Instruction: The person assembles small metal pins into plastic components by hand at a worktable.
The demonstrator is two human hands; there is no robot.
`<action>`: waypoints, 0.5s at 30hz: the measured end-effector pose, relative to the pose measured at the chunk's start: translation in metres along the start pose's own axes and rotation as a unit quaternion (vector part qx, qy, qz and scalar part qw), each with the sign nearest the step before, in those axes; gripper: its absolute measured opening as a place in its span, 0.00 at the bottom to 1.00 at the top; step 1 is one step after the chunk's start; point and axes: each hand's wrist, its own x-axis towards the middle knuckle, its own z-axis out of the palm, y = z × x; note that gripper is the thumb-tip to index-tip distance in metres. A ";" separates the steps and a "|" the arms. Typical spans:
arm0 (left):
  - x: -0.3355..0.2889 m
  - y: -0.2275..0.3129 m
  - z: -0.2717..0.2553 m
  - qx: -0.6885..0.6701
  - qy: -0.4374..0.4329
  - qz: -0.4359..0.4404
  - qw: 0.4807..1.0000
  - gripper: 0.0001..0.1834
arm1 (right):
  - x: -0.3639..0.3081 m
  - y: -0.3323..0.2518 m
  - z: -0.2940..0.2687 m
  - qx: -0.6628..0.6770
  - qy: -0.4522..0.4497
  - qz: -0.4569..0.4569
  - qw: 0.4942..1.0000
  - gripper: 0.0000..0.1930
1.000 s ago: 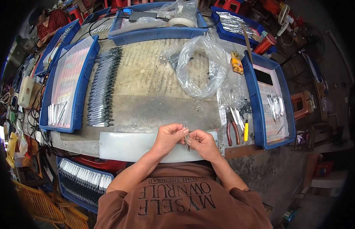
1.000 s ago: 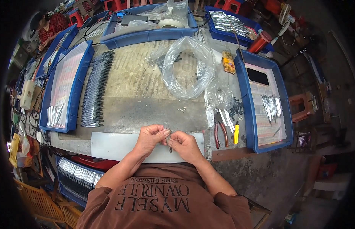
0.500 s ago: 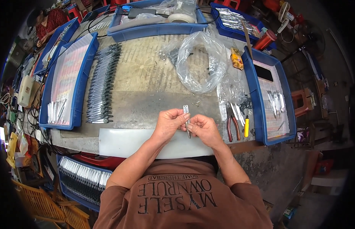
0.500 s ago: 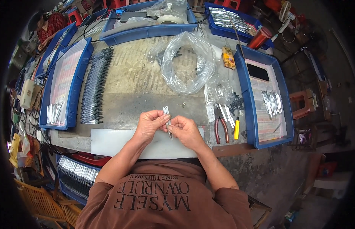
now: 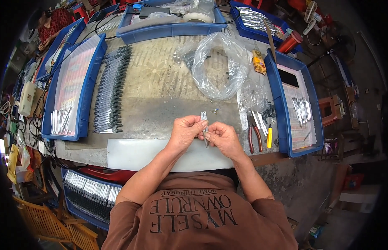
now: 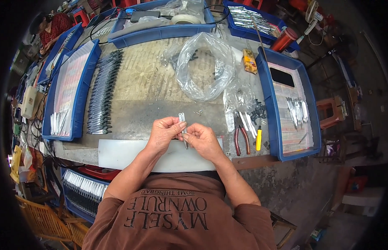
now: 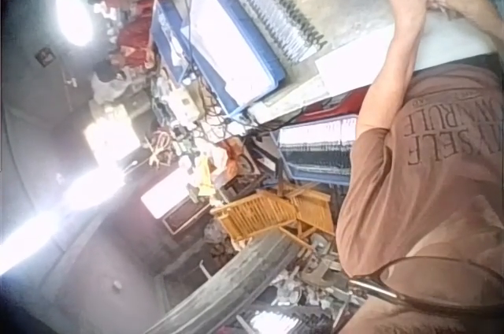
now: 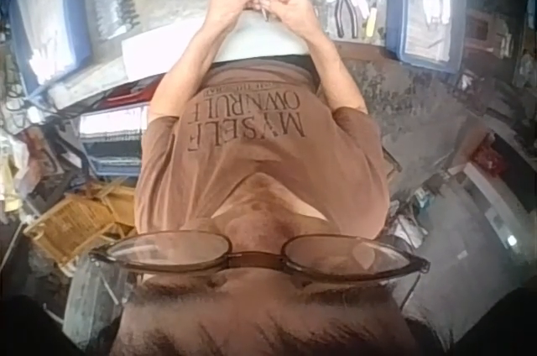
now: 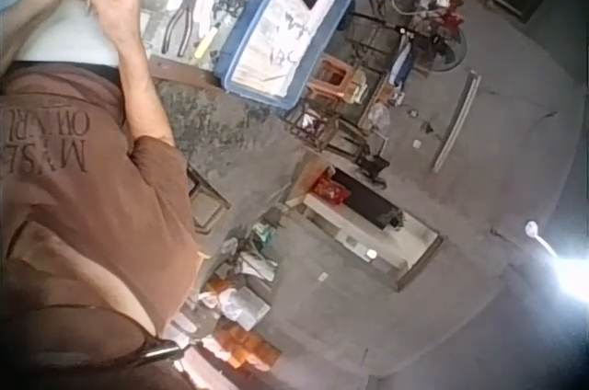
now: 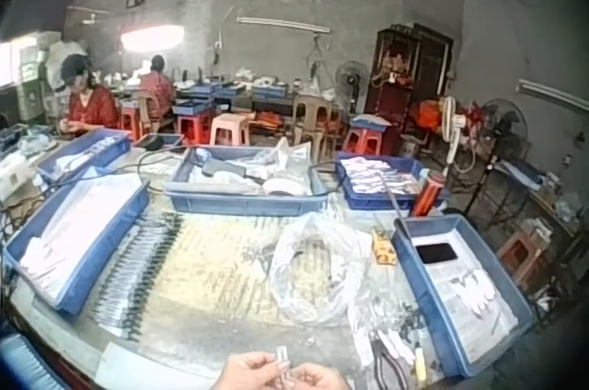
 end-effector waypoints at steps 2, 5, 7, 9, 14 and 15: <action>0.000 -0.001 0.000 0.000 0.001 0.002 1.000 0.05 | 0.000 0.001 0.000 -0.011 0.001 -0.003 1.000 0.05; -0.001 -0.004 0.000 0.001 0.007 0.029 1.000 0.06 | 0.000 0.005 0.001 0.009 -0.003 -0.016 1.000 0.05; -0.001 -0.004 0.000 0.004 -0.001 0.045 0.999 0.06 | 0.000 0.008 0.000 0.011 -0.003 -0.016 1.000 0.05; -0.002 -0.004 0.000 0.006 0.001 0.047 0.999 0.06 | 0.000 0.009 0.000 -0.003 0.002 -0.020 1.000 0.05; -0.003 -0.001 0.001 0.009 -0.002 0.047 0.999 0.06 | -0.001 0.008 0.001 0.006 -0.002 -0.016 1.000 0.05; -0.002 -0.001 0.001 0.002 -0.001 0.049 0.999 0.06 | 0.000 0.007 0.001 0.008 -0.001 -0.016 1.000 0.05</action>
